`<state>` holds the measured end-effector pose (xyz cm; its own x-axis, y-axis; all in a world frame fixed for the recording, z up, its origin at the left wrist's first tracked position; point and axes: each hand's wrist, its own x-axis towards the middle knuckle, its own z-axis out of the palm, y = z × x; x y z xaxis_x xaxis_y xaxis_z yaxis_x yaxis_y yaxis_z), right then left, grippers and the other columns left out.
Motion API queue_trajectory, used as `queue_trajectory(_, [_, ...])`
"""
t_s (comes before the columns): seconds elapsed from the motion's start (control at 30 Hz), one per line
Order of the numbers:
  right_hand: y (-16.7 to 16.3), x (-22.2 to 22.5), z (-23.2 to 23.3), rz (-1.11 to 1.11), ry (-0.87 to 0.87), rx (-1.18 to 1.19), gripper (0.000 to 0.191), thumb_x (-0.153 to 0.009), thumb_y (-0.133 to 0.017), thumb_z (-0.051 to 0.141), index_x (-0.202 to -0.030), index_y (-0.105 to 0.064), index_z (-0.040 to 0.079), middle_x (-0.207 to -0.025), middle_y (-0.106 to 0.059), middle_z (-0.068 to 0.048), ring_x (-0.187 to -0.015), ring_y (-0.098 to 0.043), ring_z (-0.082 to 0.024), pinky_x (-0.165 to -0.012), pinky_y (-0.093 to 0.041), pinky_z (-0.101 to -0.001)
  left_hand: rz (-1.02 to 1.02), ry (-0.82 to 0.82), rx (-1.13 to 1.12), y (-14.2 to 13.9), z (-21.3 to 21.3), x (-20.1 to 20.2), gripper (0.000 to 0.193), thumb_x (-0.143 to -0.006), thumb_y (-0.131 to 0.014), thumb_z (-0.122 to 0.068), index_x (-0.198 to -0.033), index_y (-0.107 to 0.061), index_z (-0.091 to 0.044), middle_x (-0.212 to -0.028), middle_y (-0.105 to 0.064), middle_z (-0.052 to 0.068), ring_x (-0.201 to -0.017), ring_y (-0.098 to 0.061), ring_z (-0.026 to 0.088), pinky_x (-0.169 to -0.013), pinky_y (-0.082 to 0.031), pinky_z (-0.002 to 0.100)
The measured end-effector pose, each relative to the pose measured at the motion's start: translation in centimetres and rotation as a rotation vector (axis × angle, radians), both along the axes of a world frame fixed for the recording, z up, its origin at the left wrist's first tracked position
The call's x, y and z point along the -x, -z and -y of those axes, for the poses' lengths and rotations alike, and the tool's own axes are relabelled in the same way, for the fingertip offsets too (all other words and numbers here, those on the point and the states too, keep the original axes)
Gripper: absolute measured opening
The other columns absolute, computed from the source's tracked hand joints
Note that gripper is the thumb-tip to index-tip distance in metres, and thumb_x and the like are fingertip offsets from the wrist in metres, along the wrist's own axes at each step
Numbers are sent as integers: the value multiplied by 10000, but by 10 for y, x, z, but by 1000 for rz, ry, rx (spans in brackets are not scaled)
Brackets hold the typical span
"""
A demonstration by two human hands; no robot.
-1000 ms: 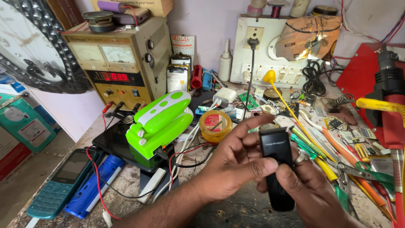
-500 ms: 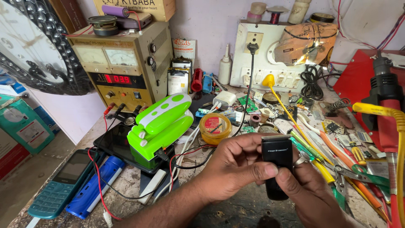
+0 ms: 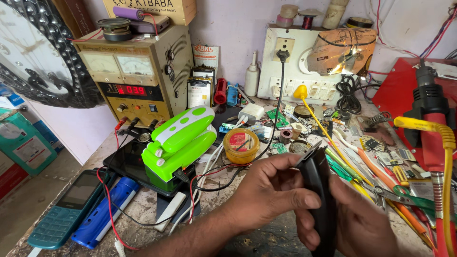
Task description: The person uses tweezers and a screwdriver to pry open and adjust the casing of a black handheld electronic device on a cluttered workbench. They repeatedly open and close the device while manipulating internal components with tools.
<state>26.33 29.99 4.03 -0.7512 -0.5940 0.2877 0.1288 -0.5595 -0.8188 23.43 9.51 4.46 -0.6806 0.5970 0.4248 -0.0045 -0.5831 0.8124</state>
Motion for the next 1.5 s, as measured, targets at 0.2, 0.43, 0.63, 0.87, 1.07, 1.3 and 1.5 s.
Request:
queue_trajectory(0.2, [-9, 1, 4, 51, -42, -48, 514, -1115, -357, 451, -1281, -477, -20, -856, -615, -154, -674, -619, -268, -619, -504, -400, -62, -150, 95, 7, 2, 2, 410, -959, -805, -51, -1313, -621, 40, -876, -625, -10, -827, -653, 88, -807, -559, 265])
queue_trajectory(0.43, [-1, 4, 2, 14, -38, -55, 516, -1134, -327, 462, -1287, -462, -13, -880, -604, -148, -696, -605, -249, -654, -505, -405, 67, -35, 0, 7, 2, -2, 448, -955, -777, -84, -1347, -593, 31, -818, -633, 14, -725, -707, 151, -701, -594, 322])
queue_trajectory(0.63, [1, 3, 4, 4, -28, -55, 515, -1134, -331, 475, -1353, -436, 20, -910, -598, -135, -724, -598, -229, -678, -512, -398, 53, 19, -38, 9, 3, -1, 418, -1009, -752, -131, -1351, -587, 44, -885, -687, 71, -740, -702, 160, -703, -599, 341])
queue_trajectory(0.87, [-5, -1, 3, 23, -7, -86, 535, -1123, -369, 461, -1403, -432, 9, -941, -596, -135, -738, -599, -209, -686, -519, -383, 22, -28, -4, 8, -1, -1, 399, -1020, -744, -185, -1322, -588, 25, -947, -692, 60, -760, -677, 135, -719, -574, 302])
queue_trajectory(1.07, [-5, -3, 0, 19, 61, -76, 472, -1118, -471, 363, -1408, -448, -9, -968, -610, -180, -744, -623, -244, -668, -531, -411, 43, 22, 12, 2, 3, -2, 352, -1059, -708, -184, -1299, -578, 38, -904, -682, 77, -763, -679, 143, -726, -592, 310])
queue_trajectory(1.3, [-5, 3, 9, -16, 42, -29, 459, -1126, -457, 384, -1366, -447, -7, -1008, -626, -181, -845, -653, -260, -750, -548, -411, 50, 85, 10, -1, 6, 2, 372, -1058, -645, -208, -1343, -554, 12, -898, -689, 92, -680, -686, 166, -620, -596, 326])
queue_trajectory(1.5, [-8, 9, 4, -70, 149, -284, 539, -1002, -539, 400, -1373, -475, 14, -1053, -672, -144, -931, -681, -242, -821, -552, -375, -5, -85, 12, 0, 7, 10, 435, -996, -695, -173, -1372, -518, -46, -1104, -679, 56, -831, -659, 122, -683, -554, 281])
